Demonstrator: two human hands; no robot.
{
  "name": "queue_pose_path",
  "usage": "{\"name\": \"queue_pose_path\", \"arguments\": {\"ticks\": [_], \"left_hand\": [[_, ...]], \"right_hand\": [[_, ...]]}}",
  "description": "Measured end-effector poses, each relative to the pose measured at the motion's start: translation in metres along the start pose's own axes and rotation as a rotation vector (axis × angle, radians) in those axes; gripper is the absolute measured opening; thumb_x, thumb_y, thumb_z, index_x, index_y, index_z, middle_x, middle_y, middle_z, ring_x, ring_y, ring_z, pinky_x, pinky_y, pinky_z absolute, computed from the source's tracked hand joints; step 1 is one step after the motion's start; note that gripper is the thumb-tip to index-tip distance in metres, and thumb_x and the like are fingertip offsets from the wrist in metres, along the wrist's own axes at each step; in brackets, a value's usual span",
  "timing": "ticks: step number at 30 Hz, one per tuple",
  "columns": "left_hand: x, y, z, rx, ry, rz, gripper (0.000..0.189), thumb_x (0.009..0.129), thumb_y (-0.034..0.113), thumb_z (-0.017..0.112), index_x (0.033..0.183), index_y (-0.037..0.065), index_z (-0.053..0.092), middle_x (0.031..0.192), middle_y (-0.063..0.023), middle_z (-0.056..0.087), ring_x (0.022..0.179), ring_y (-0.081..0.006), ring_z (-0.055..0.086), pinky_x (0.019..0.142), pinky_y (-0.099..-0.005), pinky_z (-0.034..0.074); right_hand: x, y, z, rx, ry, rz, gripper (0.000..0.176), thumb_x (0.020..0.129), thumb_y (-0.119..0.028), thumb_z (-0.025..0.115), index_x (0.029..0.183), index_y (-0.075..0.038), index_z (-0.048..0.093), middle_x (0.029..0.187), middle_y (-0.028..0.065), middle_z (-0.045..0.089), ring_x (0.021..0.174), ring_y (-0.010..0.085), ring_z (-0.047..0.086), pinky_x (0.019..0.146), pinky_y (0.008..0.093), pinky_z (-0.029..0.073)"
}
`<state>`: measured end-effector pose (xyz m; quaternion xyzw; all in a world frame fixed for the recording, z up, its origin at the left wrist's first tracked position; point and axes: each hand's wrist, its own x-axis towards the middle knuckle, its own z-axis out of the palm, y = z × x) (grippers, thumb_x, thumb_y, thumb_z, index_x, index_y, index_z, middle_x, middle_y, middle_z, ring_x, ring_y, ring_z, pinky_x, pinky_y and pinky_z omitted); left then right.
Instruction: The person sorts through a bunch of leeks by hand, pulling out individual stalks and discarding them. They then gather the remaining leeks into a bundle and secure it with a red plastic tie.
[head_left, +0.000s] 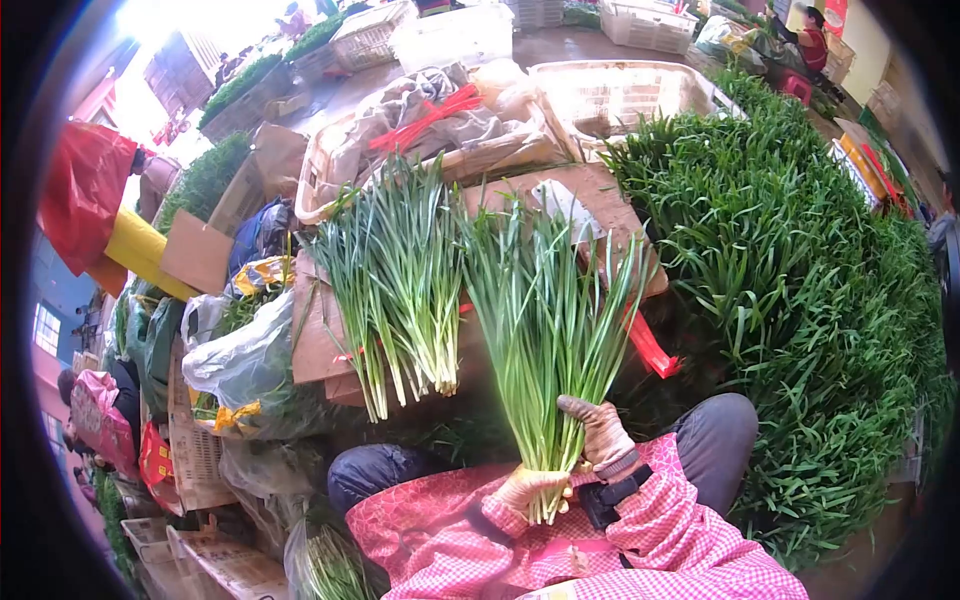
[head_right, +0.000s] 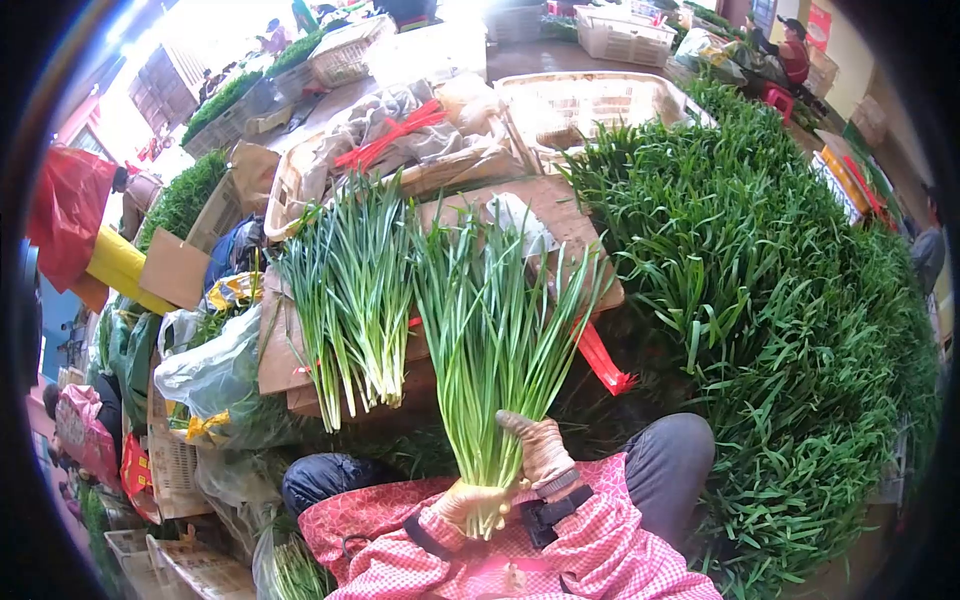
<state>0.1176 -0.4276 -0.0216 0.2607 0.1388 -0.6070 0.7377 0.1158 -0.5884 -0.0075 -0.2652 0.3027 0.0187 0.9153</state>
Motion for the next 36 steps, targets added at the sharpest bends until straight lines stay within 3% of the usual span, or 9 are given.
{"name": "queue_pose_path", "arguments": {"ticks": [4, 12, 13, 18, 19, 22, 25, 30, 36], "left_hand": [[-0.026, 0.012, 0.046, 0.172, 0.114, 0.058, 0.043, 0.074, 0.005, 0.069, 0.114, 0.002, 0.052, 0.079, -0.0071, 0.061, 0.061, -0.0164, 0.061, 0.053, -0.0321, 0.054], [-0.058, 0.061, 0.066, 0.325, -0.009, 0.23, 0.051, 0.073, -0.007, 0.06, 0.122, 0.0, 0.048, 0.106, -0.0146, 0.062, 0.067, -0.0141, 0.059, 0.053, -0.0267, 0.05], [-0.069, 0.078, 0.077, 0.272, -0.041, 0.309, 0.054, 0.07, -0.008, 0.06, 0.123, 0.0, 0.048, 0.106, -0.0152, 0.062, 0.066, -0.0141, 0.06, 0.054, -0.0266, 0.05], [-0.101, 0.159, 0.091, 0.529, 0.068, 0.48, 0.058, 0.068, -0.001, 0.066, 0.123, 0.001, 0.047, 0.102, -0.0161, 0.064, 0.061, -0.016, 0.062, 0.05, -0.0267, 0.053], [-0.106, 0.174, 0.094, 0.539, 0.036, 0.589, 0.041, 0.074, 0.0, 0.065, 0.113, -0.001, 0.052, 0.095, -0.0115, 0.064, 0.059, -0.0177, 0.062, 0.047, -0.0262, 0.052], [-0.102, 0.215, 0.08, 0.359, -0.039, 0.668, 0.054, 0.072, 0.004, 0.067, 0.122, -0.003, 0.046, 0.102, -0.0173, 0.063, 0.061, -0.0193, 0.064, 0.051, -0.0324, 0.057], [-0.091, 0.24, 0.029, 0.167, -0.032, 0.602, 0.048, 0.075, 0.002, 0.064, 0.119, -0.005, 0.047, 0.1, -0.0179, 0.063, 0.066, -0.0213, 0.065, 0.054, -0.0339, 0.057], [-0.068, 0.239, -0.058, -0.101, 0.001, 0.309, 0.034, 0.079, 0.005, 0.062, 0.11, -0.004, 0.052, 0.088, -0.0159, 0.065, 0.067, -0.0227, 0.065, 0.059, -0.0351, 0.057], [-0.064, 0.232, -0.085, -0.148, 0.024, 0.201, 0.033, 0.08, 0.008, 0.063, 0.11, -0.002, 0.053, 0.095, -0.02, 0.063, 0.081, -0.0319, 0.064, 0.073, -0.0441, 0.054]], "right_hand": [[-0.016, -0.007, 0.011, 0.014, -0.125, -0.09, 0.038, 0.077, -0.009, 0.067, 0.113, -0.001, 0.056, 0.102, 0.0114, 0.064, 0.087, 0.0252, 0.065, 0.077, 0.0399, 0.055], [-0.038, -0.042, 0.098, -0.205, -0.315, -0.265, 0.057, 0.073, -0.02, 0.071, 0.123, -0.005, 0.047, 0.109, 0.0083, 0.06, 0.093, 0.0241, 0.062, 0.079, 0.0382, 0.053], [-0.035, -0.049, 0.112, -0.181, -0.345, -0.221, 0.044, 0.076, -0.009, 0.066, 0.117, -0.005, 0.053, 0.107, 0.0077, 0.061, 0.095, 0.0226, 0.061, 0.082, 0.034, 0.05], [0.029, -0.063, 0.17, -1.077, -0.532, -1.073, 0.039, 0.073, -0.002, 0.062, 0.112, -0.004, 0.058, 0.109, 0.0118, 0.061, 0.099, 0.0246, 0.059, 0.084, 0.0349, 0.049], [0.048, -0.068, 0.183, -1.184, -0.622, -1.247, 0.037, 0.074, -0.002, 0.061, 0.111, -0.003, 0.059, 0.109, 0.0128, 0.061, 0.098, 0.0243, 0.06, 0.084, 0.0351, 0.049], [0.075, -0.067, 0.255, -0.641, -0.797, -0.526, 0.039, 0.077, -0.009, 0.067, 0.113, 0.0, 0.056, 0.107, 0.0138, 0.062, 0.094, 0.024, 0.063, 0.082, 0.0361, 0.052], [0.125, -0.041, 0.275, -0.415, -0.629, -0.007, 0.037, 0.077, -0.017, 0.071, 0.107, 0.0, 0.059, 0.099, 0.013, 0.065, 0.085, 0.0231, 0.065, 0.076, 0.0367, 0.054], [0.196, 0.028, 0.221, -0.707, -0.229, 0.078, 0.032, 0.076, -0.017, 0.072, 0.1, 0.001, 0.059, 0.088, 0.0103, 0.066, 0.072, 0.0253, 0.064, 0.066, 0.043, 0.055], [0.197, 0.025, 0.207, -0.695, -0.281, 0.07, 0.019, 0.075, -0.008, 0.072, 0.084, -0.003, 0.056, 0.077, 0.0075, 0.062, 0.067, 0.0215, 0.063, 0.058, 0.0379, 0.055]]}}
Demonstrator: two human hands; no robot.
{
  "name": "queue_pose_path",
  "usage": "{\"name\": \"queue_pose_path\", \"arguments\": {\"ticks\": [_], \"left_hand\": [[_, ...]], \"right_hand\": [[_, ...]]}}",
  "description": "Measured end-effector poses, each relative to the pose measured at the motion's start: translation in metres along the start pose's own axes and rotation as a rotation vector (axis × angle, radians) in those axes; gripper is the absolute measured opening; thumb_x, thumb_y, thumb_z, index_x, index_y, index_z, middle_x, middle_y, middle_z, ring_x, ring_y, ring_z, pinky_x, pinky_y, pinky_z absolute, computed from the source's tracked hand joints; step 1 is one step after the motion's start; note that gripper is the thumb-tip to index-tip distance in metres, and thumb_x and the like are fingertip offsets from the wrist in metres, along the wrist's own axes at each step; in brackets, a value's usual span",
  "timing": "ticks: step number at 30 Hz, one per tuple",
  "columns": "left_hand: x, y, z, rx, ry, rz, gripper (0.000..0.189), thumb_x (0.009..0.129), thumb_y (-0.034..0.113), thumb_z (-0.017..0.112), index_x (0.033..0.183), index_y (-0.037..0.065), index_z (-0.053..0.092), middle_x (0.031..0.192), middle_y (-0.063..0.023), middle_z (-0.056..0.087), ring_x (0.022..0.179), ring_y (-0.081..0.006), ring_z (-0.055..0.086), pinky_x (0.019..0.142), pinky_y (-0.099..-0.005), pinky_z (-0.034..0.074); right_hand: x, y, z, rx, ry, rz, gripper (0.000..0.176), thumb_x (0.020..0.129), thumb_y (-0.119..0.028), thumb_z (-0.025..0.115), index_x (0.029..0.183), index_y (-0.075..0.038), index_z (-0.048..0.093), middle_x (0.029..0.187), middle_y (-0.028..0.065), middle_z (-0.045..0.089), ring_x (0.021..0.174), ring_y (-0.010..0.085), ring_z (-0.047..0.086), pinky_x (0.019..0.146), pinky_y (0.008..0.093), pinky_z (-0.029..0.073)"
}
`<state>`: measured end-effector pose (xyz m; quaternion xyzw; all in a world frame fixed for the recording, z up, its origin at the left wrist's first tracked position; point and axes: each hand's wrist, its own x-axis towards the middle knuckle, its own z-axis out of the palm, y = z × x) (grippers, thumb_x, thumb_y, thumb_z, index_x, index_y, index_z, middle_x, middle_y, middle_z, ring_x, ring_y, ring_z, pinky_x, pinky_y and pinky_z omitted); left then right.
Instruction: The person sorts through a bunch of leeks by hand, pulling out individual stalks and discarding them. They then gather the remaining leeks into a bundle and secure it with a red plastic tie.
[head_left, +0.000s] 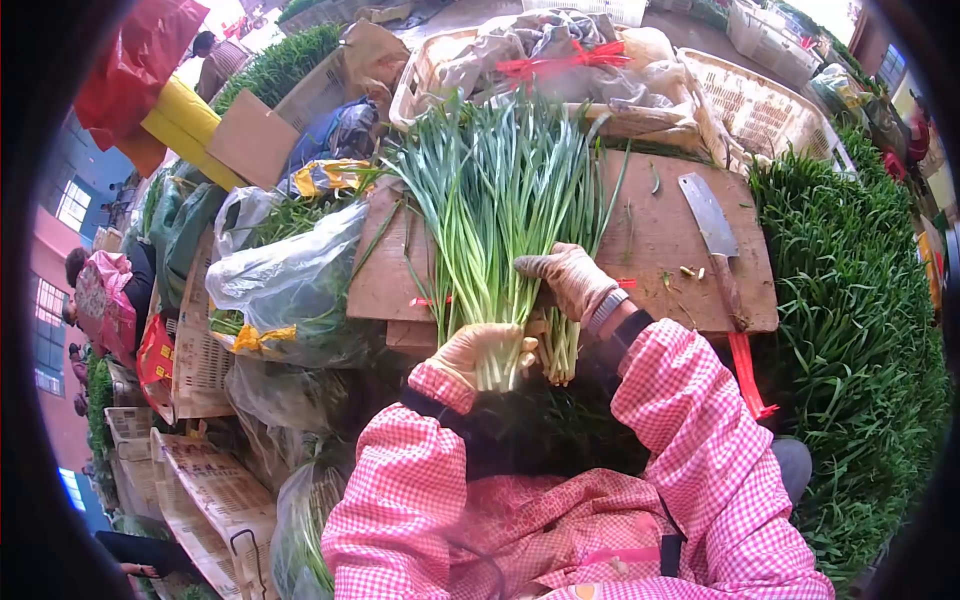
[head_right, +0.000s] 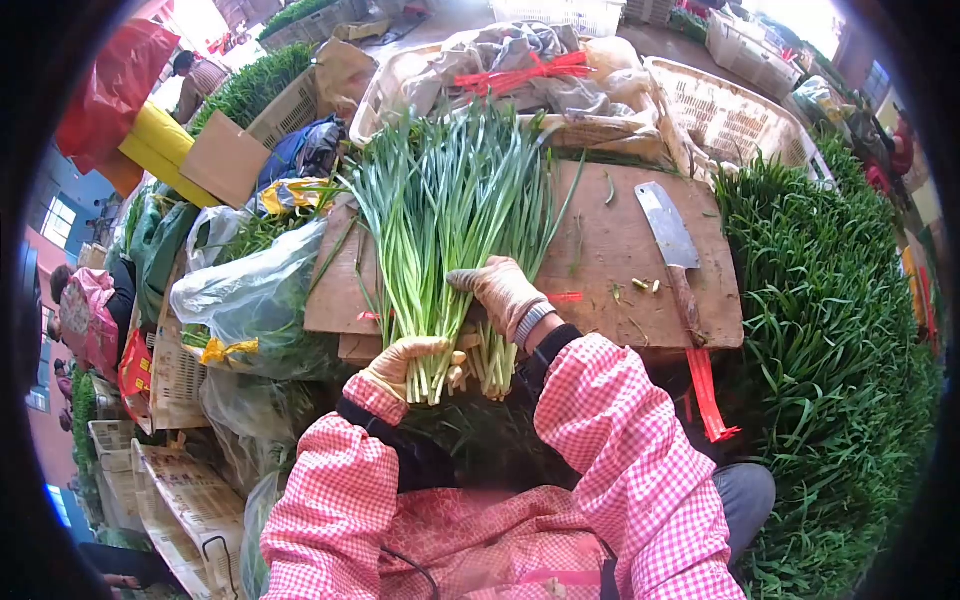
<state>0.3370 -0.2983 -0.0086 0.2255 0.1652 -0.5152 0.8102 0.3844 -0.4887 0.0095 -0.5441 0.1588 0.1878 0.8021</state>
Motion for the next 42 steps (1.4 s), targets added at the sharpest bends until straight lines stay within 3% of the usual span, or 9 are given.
{"name": "queue_pose_path", "arguments": {"ticks": [9, 13, 20, 22, 26, 31, 38, 40, 42], "left_hand": [[-0.011, 0.001, 0.006, -0.043, -0.01, 0.072, 0.05, 0.084, 0.01, 0.058, 0.128, -0.004, 0.039, 0.125, -0.0248, 0.048, 0.111, -0.0365, 0.053, 0.096, -0.0537, 0.041], [-0.01, 0.001, 0.006, -0.118, -0.128, 0.065, 0.055, 0.081, 0.007, 0.058, 0.13, -0.004, 0.036, 0.123, -0.0271, 0.048, 0.11, -0.0393, 0.053, 0.092, -0.0532, 0.045], [0.0, -0.006, -0.012, -0.06, 0.149, 0.181, 0.024, 0.077, 0.011, 0.064, 0.097, 0.001, 0.058, 0.095, -0.016, 0.064, 0.086, -0.0313, 0.063, 0.08, -0.0493, 0.052], [0.001, -0.007, -0.012, -0.026, 0.154, 0.187, 0.022, 0.077, 0.013, 0.065, 0.095, 0.002, 0.06, 0.092, -0.0141, 0.065, 0.083, -0.0297, 0.063, 0.076, -0.048, 0.052], [-0.004, -0.008, -0.008, -0.013, 0.138, 0.192, 0.026, 0.078, 0.014, 0.065, 0.099, 0.0, 0.059, 0.094, -0.0156, 0.064, 0.086, -0.0312, 0.063, 0.076, -0.0492, 0.052], [-0.008, -0.004, -0.008, -0.035, 0.044, 0.191, 0.041, 0.081, 0.01, 0.063, 0.117, -0.004, 0.048, 0.11, -0.0235, 0.058, 0.096, -0.0369, 0.061, 0.083, -0.0559, 0.049], [-0.034, -0.004, 0.026, 0.374, 0.329, 0.354, 0.032, 0.077, 0.014, 0.071, 0.105, 0.004, 0.06, 0.094, -0.0065, 0.064, 0.082, -0.0189, 0.063, 0.075, -0.0331, 0.051], [-0.034, 0.001, 0.017, 0.546, 0.458, 0.414, 0.031, 0.077, 0.013, 0.071, 0.105, 0.003, 0.061, 0.092, -0.0044, 0.065, 0.082, -0.0162, 0.062, 0.075, -0.0309, 0.05], [-0.037, 0.006, 0.017, 0.697, 0.508, 0.418, 0.033, 0.077, 0.014, 0.071, 0.106, 0.003, 0.061, 0.093, -0.0038, 0.065, 0.08, -0.0139, 0.06, 0.073, -0.029, 0.049]], "right_hand": [[-0.015, -0.005, 0.003, -0.151, 0.012, -0.004, 0.033, 0.076, -0.028, 0.072, 0.089, -0.001, 0.057, 0.085, 0.0112, 0.062, 0.081, 0.025, 0.063, 0.074, 0.0369, 0.05], [-0.034, -0.04, 0.008, -1.37, 0.214, -0.152, 0.063, 0.076, -0.06, 0.057, 0.097, 0.0, 0.06, 0.099, 0.02, 0.063, 0.09, 0.0345, 0.061, 0.084, 0.0409, 0.045], [-0.053, -0.032, 0.022, -1.611, -0.006, -0.876, 0.028, 0.076, -0.034, 0.064, 0.083, -0.006, 0.063, 0.087, 0.0128, 0.064, 0.081, 0.0297, 0.063, 0.067, 0.0402, 0.05], [-0.048, -0.024, 0.04, -1.879, -0.012, -0.549, 0.023, 0.074, -0.029, 0.065, 0.084, -0.008, 0.064, 0.084, 0.0103, 0.062, 0.084, 0.0316, 0.061, 0.071, 0.0398, 0.049], [-0.025, -0.013, 0.031, -1.554, 0.009, -0.652, 0.018, 0.073, -0.021, 0.067, 0.08, -0.005, 0.065, 0.077, 0.0108, 0.064, 0.069, 0.0282, 0.063, 0.064, 0.0365, 0.05], [-0.078, -0.075, 0.01, 0.168, -0.297, -0.291, 0.012, 0.077, -0.014, 0.068, 0.084, -0.006, 0.063, 0.069, -0.0033, 0.055, 0.056, 0.0033, 0.046, 0.046, 0.0204, 0.034], [-0.138, 0.0, -0.039, -1.66, -0.565, -0.469, 0.021, 0.076, -0.026, 0.065, 0.085, -0.008, 0.067, 0.071, 0.01, 0.063, 0.07, 0.0232, 0.062, 0.063, 0.0308, 0.049], [-0.146, -0.008, -0.038, -0.876, -0.412, -0.123, 0.013, 0.076, -0.019, 0.067, 0.08, -0.007, 0.066, 0.071, 0.011, 0.061, 0.072, 0.0287, 0.061, 0.065, 0.0361, 0.048], [-0.126, 0.001, -0.036, -0.962, -0.132, -0.471, 0.013, 0.078, -0.019, 0.065, 0.084, -0.008, 0.066, 0.073, 0.0115, 0.061, 0.073, 0.0298, 0.061, 0.066, 0.0377, 0.048]]}}
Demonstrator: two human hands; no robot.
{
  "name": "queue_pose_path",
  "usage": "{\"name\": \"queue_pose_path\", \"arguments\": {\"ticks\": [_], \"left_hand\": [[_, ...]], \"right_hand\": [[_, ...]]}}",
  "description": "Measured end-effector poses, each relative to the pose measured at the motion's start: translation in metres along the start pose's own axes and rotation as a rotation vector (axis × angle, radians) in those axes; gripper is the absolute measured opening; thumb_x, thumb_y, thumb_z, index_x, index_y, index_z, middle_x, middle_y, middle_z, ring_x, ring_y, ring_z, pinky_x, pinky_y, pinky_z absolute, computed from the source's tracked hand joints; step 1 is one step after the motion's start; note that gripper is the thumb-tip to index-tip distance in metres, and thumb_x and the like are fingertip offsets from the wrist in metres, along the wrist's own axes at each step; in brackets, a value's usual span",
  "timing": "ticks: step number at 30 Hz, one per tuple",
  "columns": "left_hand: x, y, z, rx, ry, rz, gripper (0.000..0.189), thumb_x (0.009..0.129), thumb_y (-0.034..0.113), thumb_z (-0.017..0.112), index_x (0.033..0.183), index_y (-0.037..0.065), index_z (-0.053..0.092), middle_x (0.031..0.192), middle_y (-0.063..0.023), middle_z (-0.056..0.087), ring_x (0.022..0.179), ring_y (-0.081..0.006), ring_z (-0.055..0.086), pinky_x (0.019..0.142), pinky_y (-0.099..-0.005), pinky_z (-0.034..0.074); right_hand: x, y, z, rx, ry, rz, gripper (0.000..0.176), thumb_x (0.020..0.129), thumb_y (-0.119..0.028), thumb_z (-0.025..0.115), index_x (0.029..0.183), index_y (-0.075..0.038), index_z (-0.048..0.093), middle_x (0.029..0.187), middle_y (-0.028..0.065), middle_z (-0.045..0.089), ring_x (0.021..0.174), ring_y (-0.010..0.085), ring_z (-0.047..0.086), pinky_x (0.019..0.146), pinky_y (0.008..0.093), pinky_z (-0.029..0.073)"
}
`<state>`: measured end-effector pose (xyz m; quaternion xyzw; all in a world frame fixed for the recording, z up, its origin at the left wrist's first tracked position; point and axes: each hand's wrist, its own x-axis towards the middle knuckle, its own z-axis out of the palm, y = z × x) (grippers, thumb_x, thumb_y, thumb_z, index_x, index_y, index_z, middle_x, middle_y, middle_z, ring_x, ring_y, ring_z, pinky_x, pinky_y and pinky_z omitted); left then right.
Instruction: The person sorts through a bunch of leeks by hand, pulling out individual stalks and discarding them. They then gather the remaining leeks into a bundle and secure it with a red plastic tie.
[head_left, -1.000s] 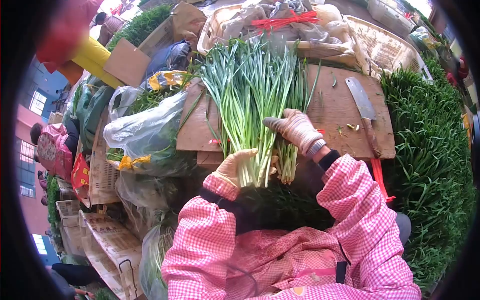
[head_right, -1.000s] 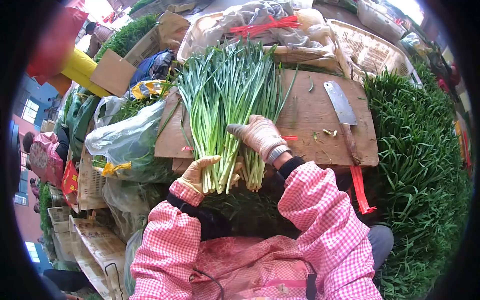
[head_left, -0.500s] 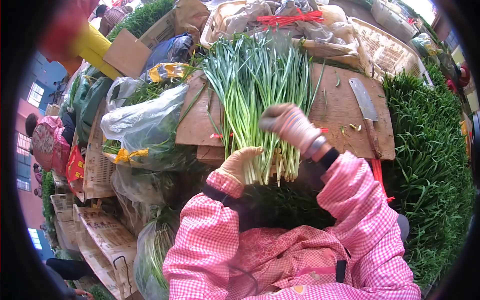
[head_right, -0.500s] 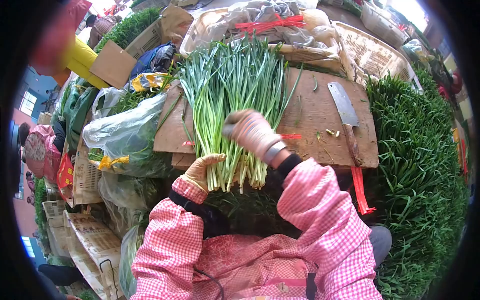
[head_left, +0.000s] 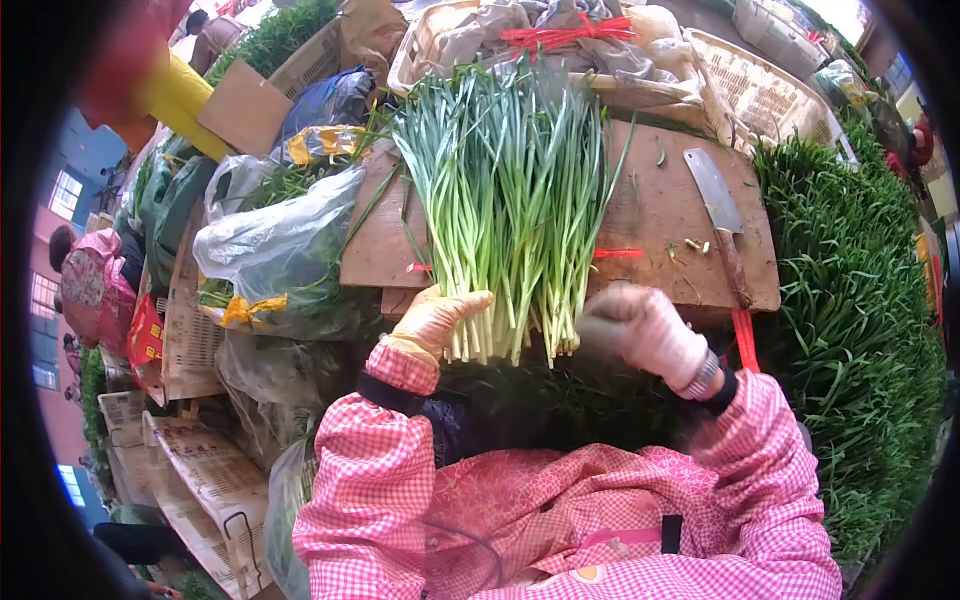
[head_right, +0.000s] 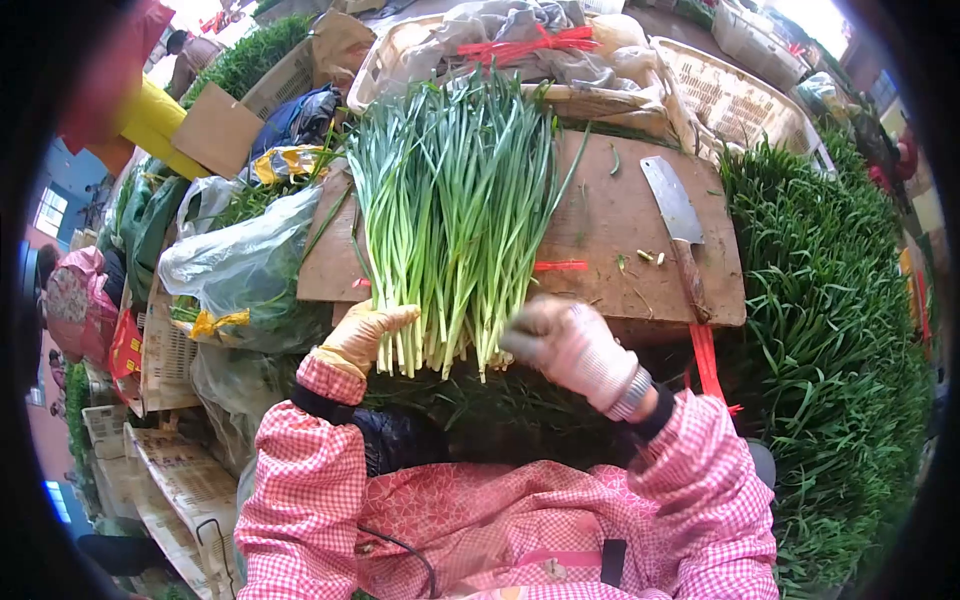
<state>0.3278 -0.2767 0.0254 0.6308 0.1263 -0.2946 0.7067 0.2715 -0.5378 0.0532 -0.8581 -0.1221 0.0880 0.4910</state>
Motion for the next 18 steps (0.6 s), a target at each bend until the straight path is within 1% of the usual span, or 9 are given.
{"name": "queue_pose_path", "arguments": {"ticks": [2, 5, 8, 9, 12, 14, 15, 16, 18], "left_hand": [[0.004, 0.002, -0.001, 0.086, 0.003, 0.049, 0.034, 0.077, 0.015, 0.071, 0.107, 0.003, 0.06, 0.093, -0.0038, 0.064, 0.081, -0.0136, 0.061, 0.074, -0.0298, 0.048], [0.006, -0.003, -0.002, 0.14, 0.006, 0.061, 0.039, 0.077, 0.021, 0.072, 0.108, 0.001, 0.058, 0.092, -0.0051, 0.064, 0.081, -0.0142, 0.061, 0.068, -0.0302, 0.05], [-0.014, 0.027, 0.017, 0.589, 0.349, -0.09, 0.049, 0.076, 0.028, 0.074, 0.111, 0.0, 0.055, 0.09, -0.0065, 0.064, 0.074, -0.0153, 0.062, 0.058, -0.0287, 0.051], [-0.001, 0.008, 0.002, 0.648, 0.4, 0.064, 0.056, 0.074, 0.034, 0.075, 0.113, 0.0, 0.053, 0.088, -0.0077, 0.064, 0.064, -0.015, 0.061, 0.049, -0.0272, 0.05], [0.022, -0.016, -0.021, 0.743, 0.492, 0.196, 0.06, 0.074, 0.037, 0.074, 0.115, 0.0, 0.052, 0.092, -0.0095, 0.063, 0.066, -0.0155, 0.058, 0.054, -0.0276, 0.048], [0.025, -0.018, -0.025, 0.753, 0.501, 0.206, 0.066, 0.073, 0.042, 0.072, 0.118, -0.001, 0.052, 0.1, -0.013, 0.062, 0.076, -0.0189, 0.057, 0.064, -0.0296, 0.046], [0.025, -0.017, -0.024, 0.753, 0.501, 0.209, 0.071, 0.071, 0.049, 0.07, 0.119, -0.001, 0.052, 0.108, -0.017, 0.06, 0.093, -0.0255, 0.056, 0.077, -0.0333, 0.044], [0.028, -0.019, -0.026, 0.762, 0.52, 0.249, 0.068, 0.072, 0.045, 0.072, 0.118, -0.001, 0.052, 0.105, -0.0156, 0.06, 0.087, -0.0225, 0.057, 0.073, -0.0315, 0.046], [0.031, -0.02, -0.028, 0.783, 0.559, 0.328, 0.063, 0.075, 0.037, 0.074, 0.118, -0.003, 0.052, 0.1, -0.0128, 0.062, 0.075, -0.0163, 0.06, 0.065, -0.0279, 0.049]], "right_hand": [[0.027, 0.0, 0.004, -0.225, 0.244, -0.247, 0.014, 0.079, -0.017, 0.063, 0.09, -0.008, 0.064, 0.082, 0.0114, 0.062, 0.075, 0.0276, 0.062, 0.066, 0.0356, 0.049], [0.073, -0.007, 0.01, -0.625, 0.247, -0.423, 0.015, 0.079, -0.013, 0.061, 0.093, -0.008, 0.063, 0.092, 0.0107, 0.063, 0.08, 0.0266, 0.064, 0.065, 0.0356, 0.051], [0.115, -0.001, 0.026, -0.987, 0.028, -0.045, 0.018, 0.077, -0.009, 0.058, 0.095, -0.009, 0.06, 0.093, 0.0141, 0.061, 0.079, 0.0309, 0.064, 0.065, 0.0387, 0.052], [0.12, 0.002, 0.027, -1.014, 0.001, -0.086, 0.015, 0.075, -0.007, 0.057, 0.09, -0.009, 0.06, 0.091, 0.014, 0.061, 0.079, 0.0315, 0.064, 0.064, 0.0402, 0.052], [0.122, -0.004, 0.026, -0.958, -0.052, -0.061, 0.011, 0.074, -0.008, 0.058, 0.084, -0.009, 0.062, 0.087, 0.0132, 0.063, 0.078, 0.0324, 0.064, 0.064, 0.0409, 0.052], [0.125, 0.003, 0.019, -0.581, -0.051, -0.041, 0.01, 0.074, -0.011, 0.06, 0.08, -0.007, 0.066, 0.08, 0.0098, 0.064, 0.069, 0.0241, 0.063, 0.054, 0.035, 0.048], [0.12, -0.007, 0.01, -0.062, -0.095, 0.093, 0.011, 0.075, -0.011, 0.061, 0.084, -0.006, 0.065, 0.075, 0.005, 0.063, 0.065, 0.0185, 0.061, 0.053, 0.031, 0.046], [0.113, -0.018, 0.002, 0.458, -0.138, 0.223, 0.013, 0.077, -0.01, 0.062, 0.088, -0.005, 0.065, 0.07, 0.0002, 0.062, 0.061, 0.013, 0.058, 0.053, 0.027, 0.045], [0.096, -0.038, -0.009, 0.867, -0.105, 0.194, 0.015, 0.076, -0.011, 0.064, 0.089, -0.002, 0.064, 0.067, -0.0035, 0.056, 0.056, 0.0062, 0.048, 0.048, 0.0209, 0.037]]}}
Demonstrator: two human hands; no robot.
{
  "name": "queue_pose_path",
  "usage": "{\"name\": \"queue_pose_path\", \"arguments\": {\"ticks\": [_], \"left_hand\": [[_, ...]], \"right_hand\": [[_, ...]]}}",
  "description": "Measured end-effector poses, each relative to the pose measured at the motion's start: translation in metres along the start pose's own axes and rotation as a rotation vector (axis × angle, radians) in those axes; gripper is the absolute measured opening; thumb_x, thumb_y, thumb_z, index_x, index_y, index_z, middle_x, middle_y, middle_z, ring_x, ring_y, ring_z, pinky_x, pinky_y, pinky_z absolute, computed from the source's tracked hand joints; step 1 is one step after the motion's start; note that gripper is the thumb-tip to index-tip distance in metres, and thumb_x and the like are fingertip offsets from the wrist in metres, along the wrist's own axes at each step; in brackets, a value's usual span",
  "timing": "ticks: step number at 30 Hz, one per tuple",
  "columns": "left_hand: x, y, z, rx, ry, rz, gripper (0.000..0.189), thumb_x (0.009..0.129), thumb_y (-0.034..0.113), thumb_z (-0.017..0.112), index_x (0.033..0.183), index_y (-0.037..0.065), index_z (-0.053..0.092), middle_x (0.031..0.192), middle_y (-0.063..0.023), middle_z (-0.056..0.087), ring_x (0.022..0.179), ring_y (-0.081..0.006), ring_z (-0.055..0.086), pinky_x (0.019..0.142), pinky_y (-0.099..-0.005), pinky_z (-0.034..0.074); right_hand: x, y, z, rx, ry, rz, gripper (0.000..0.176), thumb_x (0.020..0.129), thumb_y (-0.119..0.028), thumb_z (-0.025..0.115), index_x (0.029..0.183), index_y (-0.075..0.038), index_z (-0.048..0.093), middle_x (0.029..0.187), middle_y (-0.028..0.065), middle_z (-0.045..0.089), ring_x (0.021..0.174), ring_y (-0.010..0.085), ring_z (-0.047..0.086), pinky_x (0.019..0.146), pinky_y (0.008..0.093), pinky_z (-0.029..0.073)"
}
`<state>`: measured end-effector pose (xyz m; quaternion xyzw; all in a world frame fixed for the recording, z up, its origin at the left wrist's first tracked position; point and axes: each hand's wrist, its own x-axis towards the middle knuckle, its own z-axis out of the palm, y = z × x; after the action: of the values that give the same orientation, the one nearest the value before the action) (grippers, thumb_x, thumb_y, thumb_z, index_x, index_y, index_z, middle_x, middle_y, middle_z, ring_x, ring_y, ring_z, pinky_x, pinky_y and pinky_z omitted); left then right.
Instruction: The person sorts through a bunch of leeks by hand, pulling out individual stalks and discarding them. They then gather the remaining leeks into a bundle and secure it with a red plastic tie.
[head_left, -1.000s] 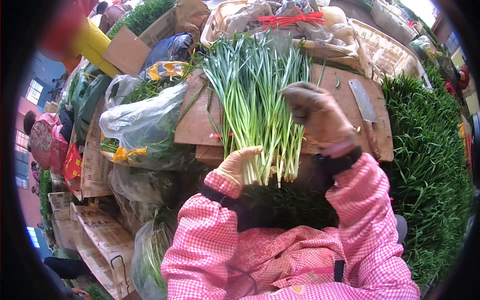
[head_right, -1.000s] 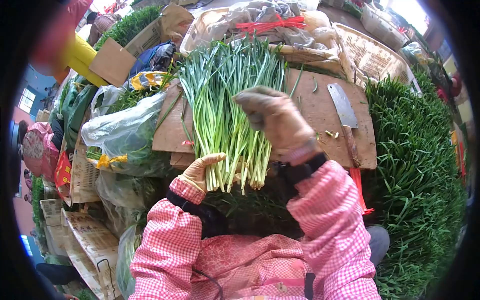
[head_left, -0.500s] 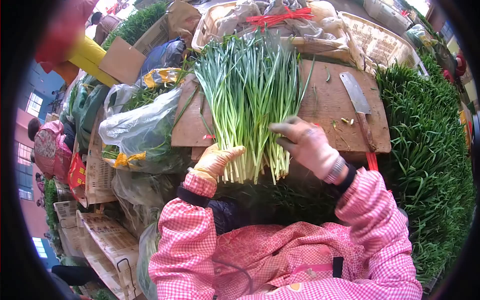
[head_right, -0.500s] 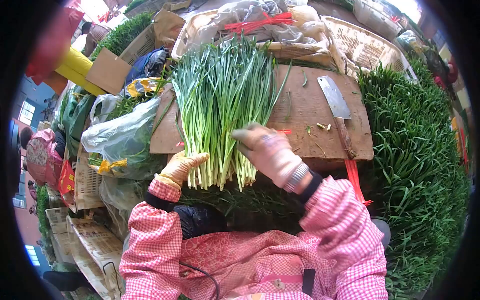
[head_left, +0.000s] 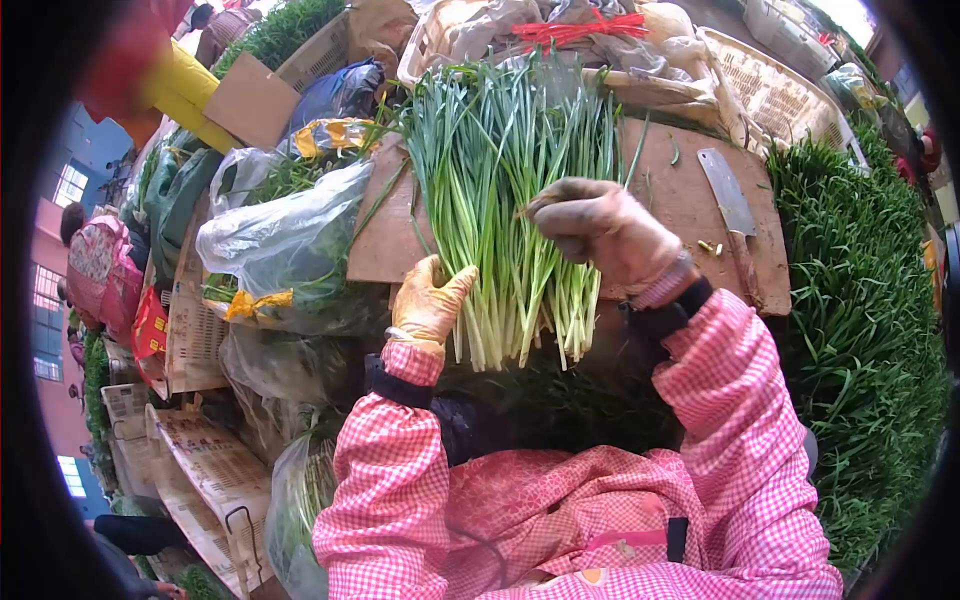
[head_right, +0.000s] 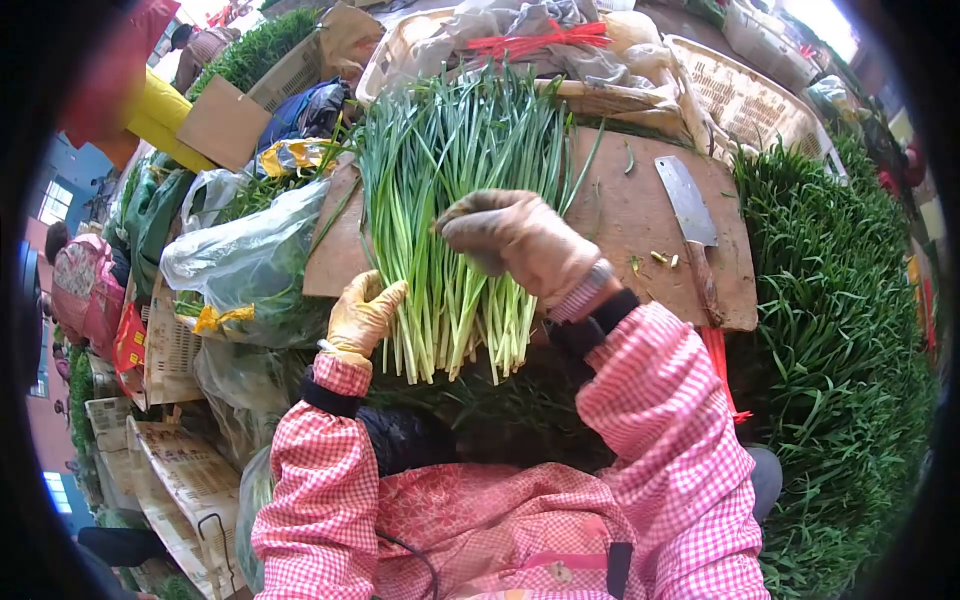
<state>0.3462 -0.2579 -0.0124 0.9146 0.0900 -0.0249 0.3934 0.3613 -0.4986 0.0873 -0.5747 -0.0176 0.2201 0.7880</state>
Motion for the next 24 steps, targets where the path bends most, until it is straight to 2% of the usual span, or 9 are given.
{"name": "queue_pose_path", "arguments": {"ticks": [3, 6, 8, 9, 10, 12, 15, 20, 24], "left_hand": [[-0.008, 0.017, -0.013, -0.099, 0.045, 0.001, 0.07, 0.069, 0.043, 0.075, 0.117, -0.003, 0.053, 0.111, -0.02, 0.058, 0.104, -0.0289, 0.056, 0.087, -0.036, 0.045], [0.008, -0.018, -0.001, -0.457, 0.11, -0.031, 0.066, 0.072, 0.031, 0.076, 0.121, -0.003, 0.049, 0.114, -0.0185, 0.056, 0.103, -0.0256, 0.056, 0.087, -0.0337, 0.045], [0.009, -0.013, -0.007, -0.438, 0.012, -0.147, 0.061, 0.073, 0.025, 0.076, 0.12, -0.003, 0.049, 0.112, -0.0166, 0.058, 0.102, -0.023, 0.056, 0.087, -0.0324, 0.045], [0.009, -0.016, -0.002, -0.444, -0.03, -0.199, 0.061, 0.072, 0.025, 0.076, 0.119, -0.003, 0.049, 0.111, -0.0163, 0.058, 0.102, -0.0228, 0.055, 0.087, -0.0321, 0.044], [0.009, -0.019, 0.002, -0.445, -0.07, -0.247, 0.06, 0.072, 0.024, 0.076, 0.119, -0.003, 0.049, 0.11, -0.016, 0.059, 0.101, -0.0225, 0.055, 0.088, -0.0318, 0.044], [-0.001, -0.004, 0.007, -0.395, -0.053, -0.206, 0.055, 0.077, 0.02, 0.072, 0.123, -0.001, 0.048, 0.109, -0.0116, 0.059, 0.097, -0.018, 0.055, 0.082, -0.0294, 0.045], [0.001, -0.009, 0.017, -0.366, -0.011, -0.145, 0.058, 0.077, 0.02, 0.072, 0.123, -0.002, 0.047, 0.117, -0.0126, 0.056, 0.103, -0.02, 0.054, 0.088, -0.0304, 0.043], [0.003, -0.008, 0.018, -0.344, 0.015, -0.135, 0.06, 0.077, 0.02, 0.072, 0.125, -0.003, 0.045, 0.118, -0.0131, 0.056, 0.107, -0.0201, 0.052, 0.091, -0.0313, 0.041], [-0.003, 0.005, 0.006, -0.583, -0.052, -0.245, 0.062, 0.075, 0.018, 0.073, 0.124, -0.006, 0.044, 0.12, -0.0164, 0.053, 0.11, -0.0237, 0.05, 0.095, -0.0332, 0.039]], "right_hand": [[-0.049, -0.026, 0.006, 0.089, -0.077, -0.103, 0.015, 0.075, -0.008, 0.064, 0.089, -0.001, 0.064, 0.066, -0.0017, 0.055, 0.053, 0.0051, 0.046, 0.045, 0.02, 0.033], [-0.098, -0.017, -0.013, -0.098, -0.412, -0.055, 0.021, 0.078, -0.02, 0.064, 0.085, 0.0, 0.064, 0.066, 0.0008, 0.057, 0.052, 0.0073, 0.049, 0.046, 0.023, 0.037], [-0.101, 0.005, -0.016, -0.715, -0.378, 0.156, 0.025, 0.078, -0.028, 0.064, 0.086, -0.004, 0.065, 0.068, 0.0046, 0.059, 0.057, 0.0156, 0.056, 0.051, 0.029, 0.044], [-0.098, 0.037, -0.026, -1.373, -0.176, -0.231, 0.022, 0.078, -0.027, 0.065, 0.088, -0.008, 0.065, 0.074, 0.0082, 0.06, 0.068, 0.025, 0.06, 0.061, 0.0344, 0.048], [-0.093, 0.04, -0.02, -1.575, -0.063, -0.272, 0.019, 0.077, -0.023, 0.066, 0.089, -0.009, 0.065, 0.08, 0.0114, 0.059, 0.078, 0.0315, 0.059, 0.067, 0.0383, 0.048], [-0.081, 0.044, -0.008, -1.095, 0.044, -0.446, 0.018, 0.076, -0.017, 0.064, 0.093, -0.01, 0.064, 0.082, 0.0096, 0.059, 0.079, 0.0301, 0.06, 0.068, 0.0383, 0.049], [-0.041, 0.048, 0.016, -1.606, 0.107, -0.687, 0.017, 0.08, -0.018, 0.057, 0.094, -0.011, 0.062, 0.087, 0.0086, 0.06, 0.085, 0.0266, 0.06, 0.069, 0.0383, 0.049], [0.037, 0.085, 0.028, -1.912, 0.197, -0.242, 0.009, 0.075, -0.015, 0.058, 0.08, -0.012, 0.065, 0.085, 0.0055, 0.061, 0.082, 0.0238, 0.061, 0.067, 0.0374, 0.047], [0.025, 0.063, 0.022, -1.395, 0.016, -0.44, 0.011, 0.073, -0.016, 0.064, 0.078, -0.006, 0.065, 0.08, 0.0065, 0.062, 0.077, 0.0201, 0.061, 0.065, 0.033, 0.046]]}}
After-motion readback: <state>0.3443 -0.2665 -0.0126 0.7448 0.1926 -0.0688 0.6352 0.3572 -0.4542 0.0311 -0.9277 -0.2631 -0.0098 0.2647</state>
